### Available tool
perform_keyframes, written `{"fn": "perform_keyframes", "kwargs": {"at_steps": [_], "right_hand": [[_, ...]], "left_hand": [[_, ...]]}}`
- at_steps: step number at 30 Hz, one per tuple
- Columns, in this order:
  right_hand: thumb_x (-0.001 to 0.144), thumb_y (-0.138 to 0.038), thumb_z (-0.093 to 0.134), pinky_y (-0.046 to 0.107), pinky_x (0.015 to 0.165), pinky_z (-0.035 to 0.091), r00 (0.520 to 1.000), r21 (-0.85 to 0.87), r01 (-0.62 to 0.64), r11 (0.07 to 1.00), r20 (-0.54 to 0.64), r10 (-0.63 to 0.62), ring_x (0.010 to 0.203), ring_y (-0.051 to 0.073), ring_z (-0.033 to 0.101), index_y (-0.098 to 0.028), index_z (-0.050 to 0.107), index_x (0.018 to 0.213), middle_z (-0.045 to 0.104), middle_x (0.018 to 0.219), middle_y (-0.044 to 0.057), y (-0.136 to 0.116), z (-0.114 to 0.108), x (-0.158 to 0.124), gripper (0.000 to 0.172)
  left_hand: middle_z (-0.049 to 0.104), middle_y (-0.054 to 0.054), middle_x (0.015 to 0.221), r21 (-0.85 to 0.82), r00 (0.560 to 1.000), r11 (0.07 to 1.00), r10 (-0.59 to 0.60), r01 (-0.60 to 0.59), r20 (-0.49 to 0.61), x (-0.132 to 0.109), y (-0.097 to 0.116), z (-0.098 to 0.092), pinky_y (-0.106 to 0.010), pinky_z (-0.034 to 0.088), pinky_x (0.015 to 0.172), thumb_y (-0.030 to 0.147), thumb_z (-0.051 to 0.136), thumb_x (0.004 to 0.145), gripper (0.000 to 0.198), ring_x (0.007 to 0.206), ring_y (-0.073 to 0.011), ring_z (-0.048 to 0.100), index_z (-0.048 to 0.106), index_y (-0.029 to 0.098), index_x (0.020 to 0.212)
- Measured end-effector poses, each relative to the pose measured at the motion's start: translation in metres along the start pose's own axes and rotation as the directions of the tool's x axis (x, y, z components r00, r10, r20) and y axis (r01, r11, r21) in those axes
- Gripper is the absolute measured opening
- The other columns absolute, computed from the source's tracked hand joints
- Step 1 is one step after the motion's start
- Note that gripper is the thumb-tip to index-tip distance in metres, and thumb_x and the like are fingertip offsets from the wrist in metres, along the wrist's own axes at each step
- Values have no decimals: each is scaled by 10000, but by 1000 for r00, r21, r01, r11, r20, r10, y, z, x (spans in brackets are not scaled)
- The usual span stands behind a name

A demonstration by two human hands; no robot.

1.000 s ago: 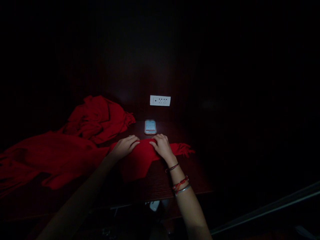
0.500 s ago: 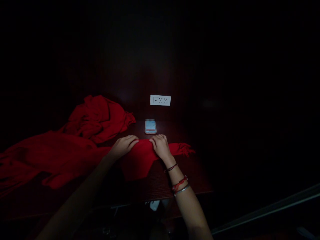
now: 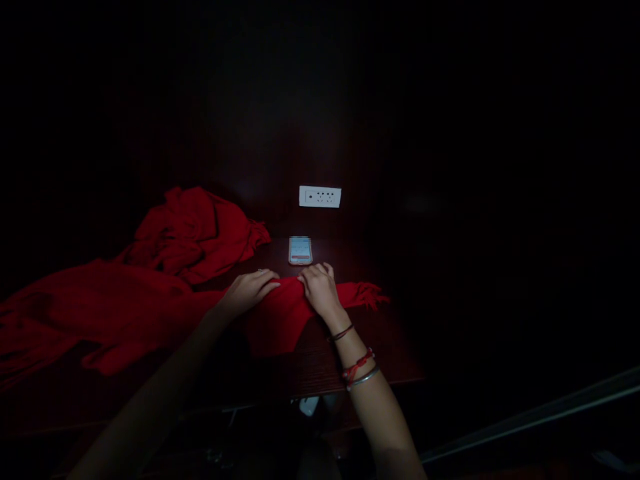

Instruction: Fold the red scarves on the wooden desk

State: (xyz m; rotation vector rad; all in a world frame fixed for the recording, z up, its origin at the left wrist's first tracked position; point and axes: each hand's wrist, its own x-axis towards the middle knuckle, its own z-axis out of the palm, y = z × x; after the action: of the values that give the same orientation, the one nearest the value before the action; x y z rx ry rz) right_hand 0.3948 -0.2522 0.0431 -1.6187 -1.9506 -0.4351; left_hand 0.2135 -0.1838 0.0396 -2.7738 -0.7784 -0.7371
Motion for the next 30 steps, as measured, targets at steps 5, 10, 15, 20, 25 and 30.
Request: {"fn": "perform_keyframes", "kwargs": {"at_steps": [5, 10, 15, 20, 25, 30], "right_hand": [[803, -296, 402, 403, 889, 196, 999, -62, -32, 998, -30, 30, 868, 191, 436, -188, 543, 874, 557, 867, 65, -5, -6, -2, 192], [794, -321, 422, 387, 920, 162, 988, -33, 153, 988, 28, -152, 886, 170, 445, -193, 538, 916, 572, 854, 43, -17, -1, -2, 211], [821, -274, 376, 310, 830, 268, 997, -18, 59, 998, 41, -58, 710, 140, 479, -179, 562, 733, 573, 686, 27, -1, 4, -2, 226], [790, -327, 430, 348, 862, 230, 998, -9, 67, 998, 0, -67, 851, 172, 458, -193, 550, 912, 583, 841, 45, -2, 1, -3, 217], [816, -264, 392, 314, 870, 226, 990, -13, 139, 990, 39, -138, 746, 139, 474, -186, 561, 783, 578, 708, 17, -11, 3, -2, 188], [824, -248, 373, 290, 782, 281, 999, -32, 34, 999, 38, -33, 698, 140, 473, -171, 551, 718, 565, 674, 27, -1, 1, -3, 221]], "left_hand": [[563, 1, 836, 21, 1000, 1000, -6, 6, -10, 0, 1, 2, -218, 374, 678, 291, 296, 850, 219, 783, -124, 519, 493, 198, 867], [560, 1, 812, 26, 1000, 1000, 1, 0, -5, 1, 5, 2, -211, 372, 652, 301, 285, 853, 237, 759, -118, 518, 497, 196, 849], [560, -1, 841, 26, 1000, 1000, 11, -11, -7, 1, 0, -1, -210, 371, 672, 320, 327, 840, 209, 790, -123, 516, 488, 193, 879], [561, -3, 829, 33, 1000, 999, -1, 1, 1, 1, 0, 1, -209, 370, 654, 299, 308, 848, 219, 780, -121, 519, 500, 195, 856], [564, 1, 812, 22, 1000, 1000, -1, 1, 25, 2, 3, 2, -207, 372, 641, 307, 309, 847, 228, 759, -120, 525, 507, 194, 844], [567, -2, 834, -32, 1000, 999, 13, -13, 0, 1, -1, -2, -202, 374, 672, 319, 353, 831, 203, 776, -116, 522, 506, 192, 870]]}}
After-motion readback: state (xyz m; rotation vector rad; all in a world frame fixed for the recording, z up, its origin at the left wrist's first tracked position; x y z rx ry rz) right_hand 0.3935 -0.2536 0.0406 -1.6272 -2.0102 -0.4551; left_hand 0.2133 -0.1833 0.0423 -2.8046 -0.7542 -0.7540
